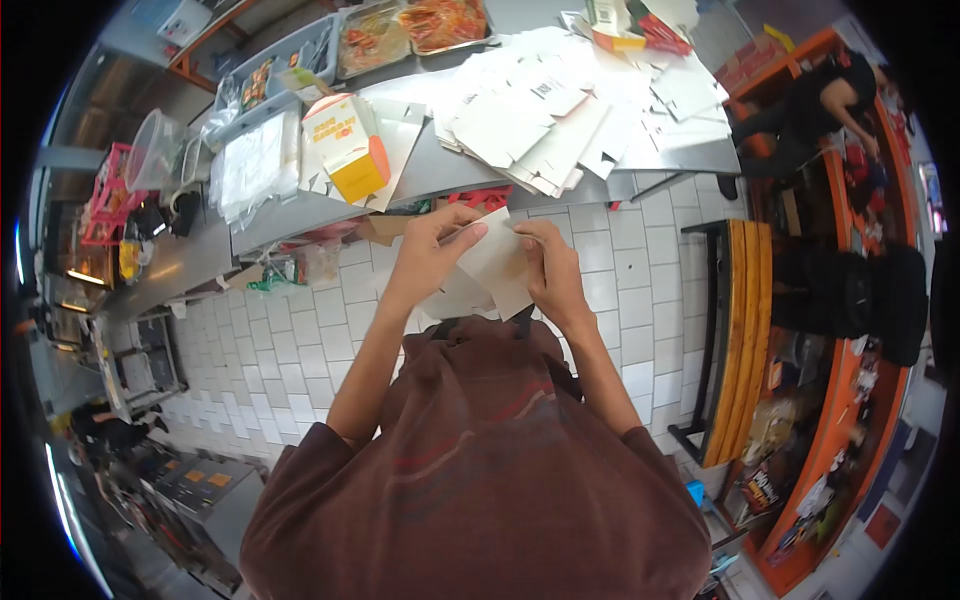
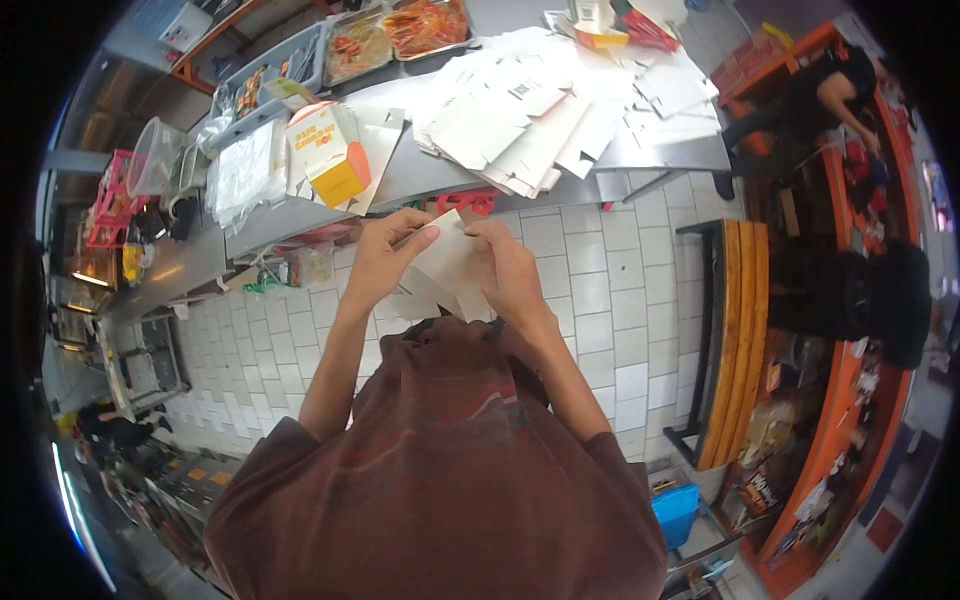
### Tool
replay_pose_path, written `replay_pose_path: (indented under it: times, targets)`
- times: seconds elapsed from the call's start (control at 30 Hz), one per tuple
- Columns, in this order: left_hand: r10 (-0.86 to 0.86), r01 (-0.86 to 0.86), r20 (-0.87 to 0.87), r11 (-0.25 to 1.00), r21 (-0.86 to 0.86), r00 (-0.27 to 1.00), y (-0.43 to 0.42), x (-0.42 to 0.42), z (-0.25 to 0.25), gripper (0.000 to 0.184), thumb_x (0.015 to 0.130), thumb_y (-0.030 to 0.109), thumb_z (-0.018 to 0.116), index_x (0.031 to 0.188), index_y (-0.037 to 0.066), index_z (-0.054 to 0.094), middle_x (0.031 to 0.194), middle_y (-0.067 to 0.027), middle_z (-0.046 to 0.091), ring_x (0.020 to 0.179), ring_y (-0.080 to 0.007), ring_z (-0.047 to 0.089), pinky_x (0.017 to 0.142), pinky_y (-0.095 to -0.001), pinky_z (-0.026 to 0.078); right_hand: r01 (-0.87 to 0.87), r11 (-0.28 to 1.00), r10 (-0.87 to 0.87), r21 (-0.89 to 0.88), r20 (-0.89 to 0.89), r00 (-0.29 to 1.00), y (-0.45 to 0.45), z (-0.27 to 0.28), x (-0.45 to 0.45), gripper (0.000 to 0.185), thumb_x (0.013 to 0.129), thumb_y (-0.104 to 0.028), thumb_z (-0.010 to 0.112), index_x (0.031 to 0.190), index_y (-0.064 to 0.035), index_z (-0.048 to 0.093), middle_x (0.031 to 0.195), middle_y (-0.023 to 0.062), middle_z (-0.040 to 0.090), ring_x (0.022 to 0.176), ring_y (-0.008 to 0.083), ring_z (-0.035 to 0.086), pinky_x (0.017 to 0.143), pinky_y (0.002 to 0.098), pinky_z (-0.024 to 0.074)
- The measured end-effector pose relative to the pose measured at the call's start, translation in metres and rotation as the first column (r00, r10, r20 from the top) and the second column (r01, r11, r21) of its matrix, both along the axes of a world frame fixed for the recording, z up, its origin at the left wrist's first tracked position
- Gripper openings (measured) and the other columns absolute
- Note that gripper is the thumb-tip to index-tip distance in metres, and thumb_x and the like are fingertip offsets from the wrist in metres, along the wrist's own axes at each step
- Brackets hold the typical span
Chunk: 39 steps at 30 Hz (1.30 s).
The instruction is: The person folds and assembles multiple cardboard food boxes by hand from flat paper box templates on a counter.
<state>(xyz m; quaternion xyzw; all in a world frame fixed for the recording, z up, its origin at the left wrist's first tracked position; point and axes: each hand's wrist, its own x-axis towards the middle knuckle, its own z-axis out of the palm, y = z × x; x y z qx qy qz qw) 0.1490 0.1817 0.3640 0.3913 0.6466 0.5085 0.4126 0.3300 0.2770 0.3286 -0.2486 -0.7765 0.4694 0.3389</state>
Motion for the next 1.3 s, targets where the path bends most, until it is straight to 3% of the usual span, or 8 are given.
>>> replay_pose_path:
  times: [0.07, 0.3, 0.73, 0.83, 0.93, 1.03, 1.17, 1.3]
  targets:
    - [-0.086, 0.089, 0.186, 0.996, -0.009, 0.979, -0.012, -0.029, -0.005, 0.018, 0.098, 0.017, 0.069, 0.106, 0.0, 0.069, 0.093, -0.0002, 0.068, 0.089, -0.0077, 0.06, 0.083, -0.0253, 0.048, -0.055, 0.997, 0.056, 0.048, -0.026, 0.998, -0.004, 0.005, -0.017, 0.016, 0.1, 0.003, 0.052, 0.115, -0.0021, 0.057, 0.115, 0.0179, 0.065, 0.099, 0.0344, 0.068, 0.082, 0.0375, 0.0535]
    - [-0.257, 0.261, 0.199, 0.965, 0.009, 0.946, -0.041, -0.088, -0.01, 0.021, 0.101, 0.023, 0.065, 0.104, 0.002, 0.067, 0.093, 0.0026, 0.063, 0.089, -0.0061, 0.055, 0.082, -0.0258, 0.045, -0.112, 0.986, 0.116, 0.125, -0.025, 0.993, -0.027, 0.004, -0.069, 0.016, 0.099, 0.006, 0.052, 0.112, -0.0013, 0.056, 0.12, 0.0173, 0.061, 0.102, 0.0318, 0.063, 0.085, 0.0364, 0.053]
    - [-0.065, 0.057, 0.198, 0.997, 0.044, 0.978, -0.069, -0.134, -0.013, 0.019, 0.098, 0.021, 0.068, 0.099, 0.002, 0.069, 0.088, 0.0018, 0.064, 0.083, -0.0064, 0.056, 0.078, -0.0248, 0.045, -0.192, 0.965, 0.196, 0.18, -0.007, 0.981, -0.055, 0.014, -0.12, 0.025, 0.086, 0.016, 0.057, 0.101, -0.0034, 0.064, 0.117, 0.0171, 0.059, 0.108, 0.0285, 0.063, 0.08, 0.0376, 0.0563]
    - [-0.081, 0.076, 0.123, 0.996, 0.043, 0.989, -0.07, -0.138, -0.011, 0.019, 0.096, 0.02, 0.07, 0.099, 0.002, 0.071, 0.086, 0.0011, 0.066, 0.081, -0.0068, 0.057, 0.075, -0.0245, 0.046, 0.003, 0.921, 0.04, 0.389, -0.103, 0.994, -0.06, 0.002, -0.126, 0.016, 0.084, 0.013, 0.062, 0.089, -0.0008, 0.068, 0.111, 0.0167, 0.061, 0.1, 0.031, 0.067, 0.074, 0.0396, 0.0579]
    - [-0.114, 0.109, 0.033, 0.985, 0.132, 0.993, -0.068, -0.135, -0.012, 0.021, 0.094, 0.02, 0.073, 0.102, 0.0, 0.071, 0.088, -0.0027, 0.069, 0.083, -0.0091, 0.062, 0.074, -0.0259, 0.049, 0.107, 0.965, -0.1, 0.239, -0.04, 0.994, -0.073, 0.004, -0.124, 0.019, 0.081, 0.015, 0.067, 0.087, -0.0035, 0.069, 0.103, 0.0131, 0.063, 0.089, 0.0268, 0.068, 0.076, 0.0353, 0.0567]
    - [-0.021, 0.017, 0.043, 0.996, 0.09, 0.999, -0.066, -0.12, -0.004, 0.018, 0.095, 0.019, 0.072, 0.102, 0.001, 0.071, 0.093, -0.0016, 0.07, 0.084, -0.0086, 0.062, 0.078, -0.0264, 0.05, 0.178, 0.922, -0.147, 0.343, -0.115, 0.982, -0.068, 0.006, -0.128, 0.016, 0.079, 0.012, 0.075, 0.085, -0.0021, 0.071, 0.094, 0.0105, 0.065, 0.08, 0.0235, 0.068, 0.072, 0.0319, 0.0554]
    - [-0.006, 0.013, -0.036, 0.984, 0.177, 0.999, -0.06, -0.103, -0.006, 0.02, 0.096, 0.019, 0.07, 0.103, 0.001, 0.07, 0.094, -0.0042, 0.069, 0.084, -0.0127, 0.062, 0.08, -0.0291, 0.051, 0.108, 0.989, -0.091, 0.101, -0.161, 0.983, -0.058, 0.004, -0.119, 0.016, 0.076, 0.006, 0.081, 0.089, -0.001, 0.073, 0.09, 0.0087, 0.067, 0.081, 0.0186, 0.066, 0.071, 0.0294, 0.0533]
    - [-0.111, 0.149, -0.189, 0.969, 0.196, 0.976, -0.061, -0.092, -0.002, 0.019, 0.096, 0.018, 0.07, 0.105, 0.001, 0.069, 0.095, -0.0069, 0.067, 0.084, -0.0178, 0.064, 0.08, -0.0309, 0.051, 0.033, 0.94, -0.093, -0.34, -0.159, 0.983, -0.054, 0.008, -0.097, 0.015, 0.077, 0.006, 0.082, 0.086, -0.0005, 0.071, 0.089, 0.0048, 0.064, 0.083, 0.0127, 0.063, 0.075, 0.0256, 0.0508]
